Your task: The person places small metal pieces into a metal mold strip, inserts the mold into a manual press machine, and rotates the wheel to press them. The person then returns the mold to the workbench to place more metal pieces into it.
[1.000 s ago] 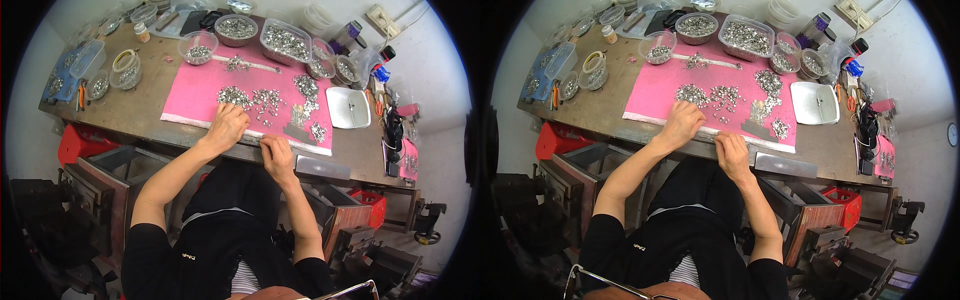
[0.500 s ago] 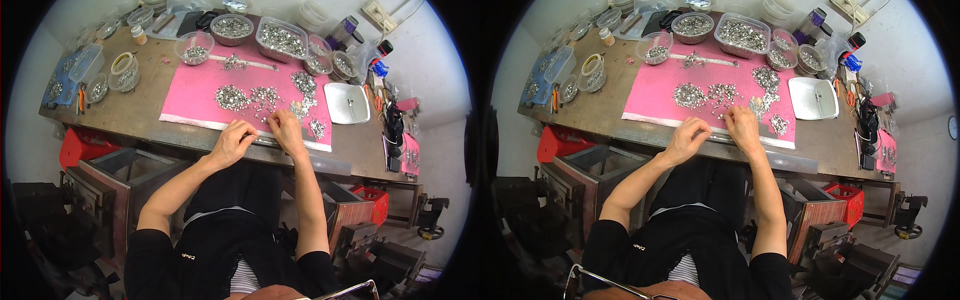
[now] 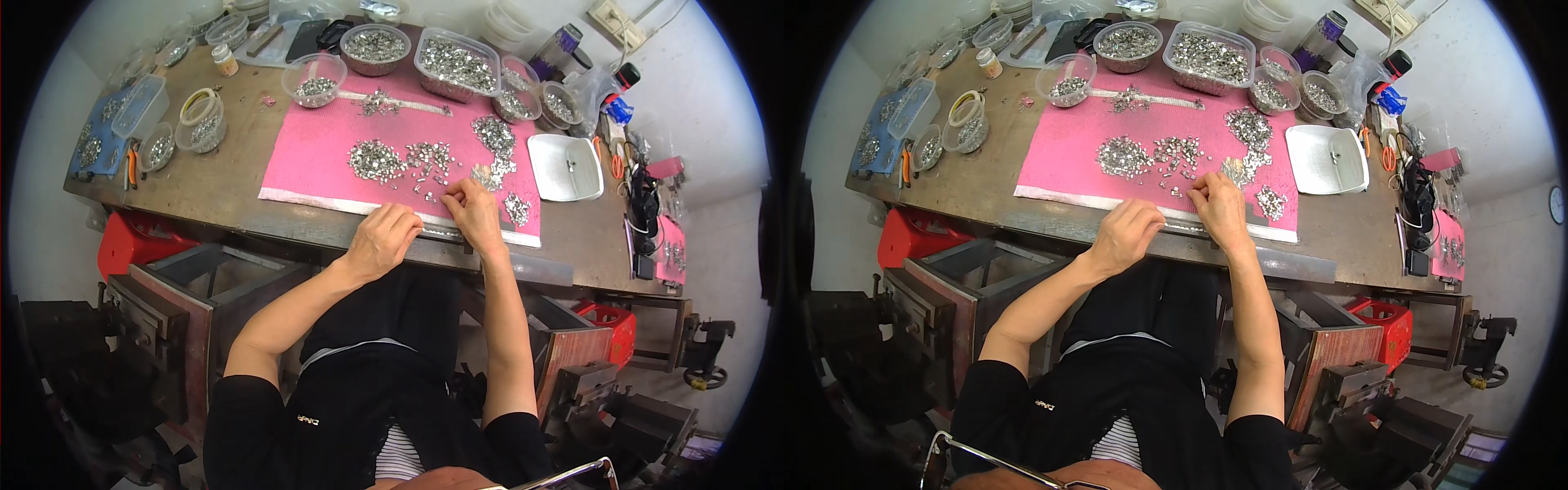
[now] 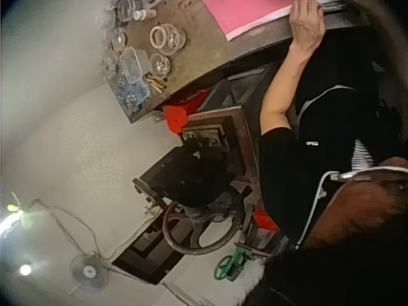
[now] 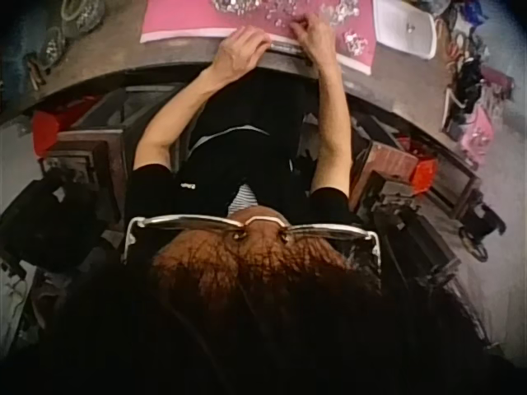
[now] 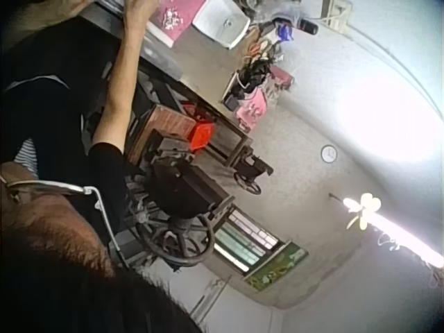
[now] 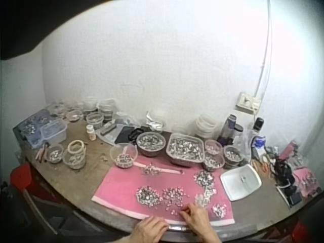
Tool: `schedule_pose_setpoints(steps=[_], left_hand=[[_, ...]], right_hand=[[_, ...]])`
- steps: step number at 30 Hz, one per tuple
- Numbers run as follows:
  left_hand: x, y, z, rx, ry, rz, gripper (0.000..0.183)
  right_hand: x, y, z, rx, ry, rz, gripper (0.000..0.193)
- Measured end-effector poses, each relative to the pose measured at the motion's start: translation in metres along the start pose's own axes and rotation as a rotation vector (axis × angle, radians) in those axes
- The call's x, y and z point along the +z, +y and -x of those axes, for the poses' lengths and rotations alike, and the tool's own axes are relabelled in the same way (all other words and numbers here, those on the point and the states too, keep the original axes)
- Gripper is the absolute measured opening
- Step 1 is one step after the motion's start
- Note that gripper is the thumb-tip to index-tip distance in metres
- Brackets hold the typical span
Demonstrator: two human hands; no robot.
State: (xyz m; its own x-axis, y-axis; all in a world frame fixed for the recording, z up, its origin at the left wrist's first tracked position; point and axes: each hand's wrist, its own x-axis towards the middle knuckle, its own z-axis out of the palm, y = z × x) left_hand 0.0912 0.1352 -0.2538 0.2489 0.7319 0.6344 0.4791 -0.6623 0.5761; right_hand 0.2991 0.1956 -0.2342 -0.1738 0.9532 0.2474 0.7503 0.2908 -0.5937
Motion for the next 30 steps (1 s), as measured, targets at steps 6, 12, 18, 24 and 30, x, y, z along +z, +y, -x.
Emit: schedule_pose_setpoints(steps=[6, 12, 18, 24, 30], left_hand=[[-0.005, -0.002, 0.001, 0.098, 0.015, -0.081, 0.014], [-0.027, -0.037, -0.027, -0.060, -0.043, -0.220, 0.015], [-0.024, -0.063, -0.042, 0.007, -0.174, -0.331, 0.011], [-0.015, -0.067, -0.044, 0.083, -0.144, -0.375, 0.010], [-0.018, -0.066, -0.042, 0.115, -0.128, -0.366, 0.006]], right_hand=[[-0.003, 0.007, -0.006, 0.069, -0.083, -0.042, 0.017], [-0.015, -0.023, 0.023, -0.104, -0.001, -0.222, 0.008], [-0.001, -0.033, 0.052, -0.172, 0.012, -0.264, 0.010], [0.008, -0.032, 0.054, -0.322, 0.102, -0.130, 0.013], [0.013, -0.034, 0.060, -0.448, 0.198, 0.086, 0.019]])
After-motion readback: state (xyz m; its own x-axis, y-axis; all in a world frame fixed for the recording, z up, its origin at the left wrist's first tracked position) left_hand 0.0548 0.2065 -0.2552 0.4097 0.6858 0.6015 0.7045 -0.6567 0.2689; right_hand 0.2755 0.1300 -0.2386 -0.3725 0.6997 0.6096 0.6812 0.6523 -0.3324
